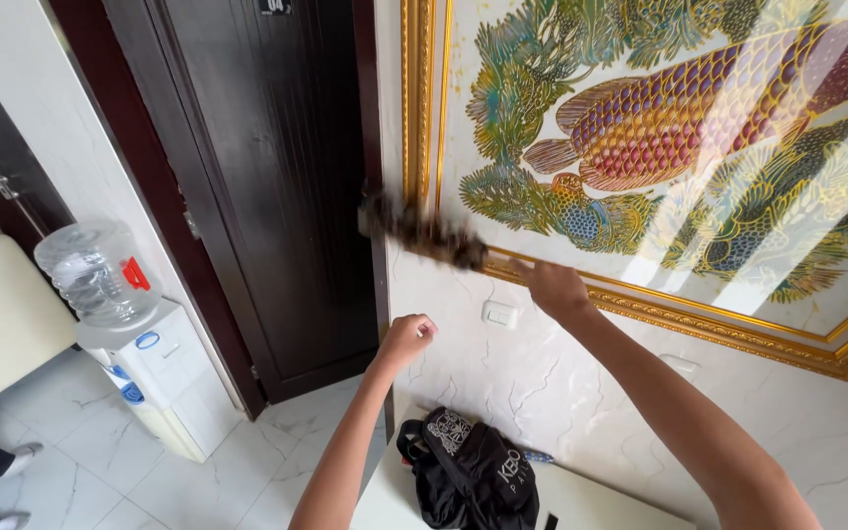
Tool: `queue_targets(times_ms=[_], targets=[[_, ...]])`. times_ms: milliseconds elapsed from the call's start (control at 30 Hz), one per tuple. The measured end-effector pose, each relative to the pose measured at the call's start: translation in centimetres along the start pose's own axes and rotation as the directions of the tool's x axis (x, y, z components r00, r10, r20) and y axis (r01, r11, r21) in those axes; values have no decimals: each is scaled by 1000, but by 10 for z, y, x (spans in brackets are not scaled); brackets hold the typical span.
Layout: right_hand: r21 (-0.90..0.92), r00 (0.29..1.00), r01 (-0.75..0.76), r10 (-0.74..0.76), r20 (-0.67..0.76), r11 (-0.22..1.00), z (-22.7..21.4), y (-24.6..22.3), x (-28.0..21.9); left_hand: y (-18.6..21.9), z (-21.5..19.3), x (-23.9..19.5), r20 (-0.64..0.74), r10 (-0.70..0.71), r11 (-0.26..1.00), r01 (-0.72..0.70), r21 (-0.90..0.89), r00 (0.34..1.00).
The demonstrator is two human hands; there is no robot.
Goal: Cleaning and dusting hotel furniture, including chairs, a couch, and framed wall art using a duster, spray, and cloth.
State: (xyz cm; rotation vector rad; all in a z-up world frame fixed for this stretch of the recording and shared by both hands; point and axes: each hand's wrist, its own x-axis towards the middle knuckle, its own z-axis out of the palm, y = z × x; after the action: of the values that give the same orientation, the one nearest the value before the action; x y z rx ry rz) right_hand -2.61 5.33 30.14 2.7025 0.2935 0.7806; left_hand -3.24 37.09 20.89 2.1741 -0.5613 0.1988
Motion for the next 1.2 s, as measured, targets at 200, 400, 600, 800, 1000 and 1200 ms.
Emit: queue_targets(times_ms=[200, 400, 600, 800, 1000, 1200], targets=[[-115, 981, 161, -146, 129, 980, -56, 11, 20, 10, -16, 22, -37, -1, 999, 2, 38, 999], [54, 973, -101, 87, 216, 993, -71, 22, 21, 16, -37, 44, -68, 77, 997, -79, -25, 995], [-131, 943, 282, -250, 221, 950, -29, 59, 34, 31, -64, 66, 5, -88, 996, 88, -17, 996], [133, 971, -80, 107, -213, 988, -149, 88, 100, 34, -90, 89, -70, 113, 993, -114, -16, 991], [-67, 991, -33, 42, 131, 997, -175, 74, 113, 45, -121, 111, -96, 217, 975, -220, -26, 971], [-273, 922, 146, -30, 387, 951, -183, 92, 128, 82, -167, 113, -38, 124, 992, -124, -6, 992]])
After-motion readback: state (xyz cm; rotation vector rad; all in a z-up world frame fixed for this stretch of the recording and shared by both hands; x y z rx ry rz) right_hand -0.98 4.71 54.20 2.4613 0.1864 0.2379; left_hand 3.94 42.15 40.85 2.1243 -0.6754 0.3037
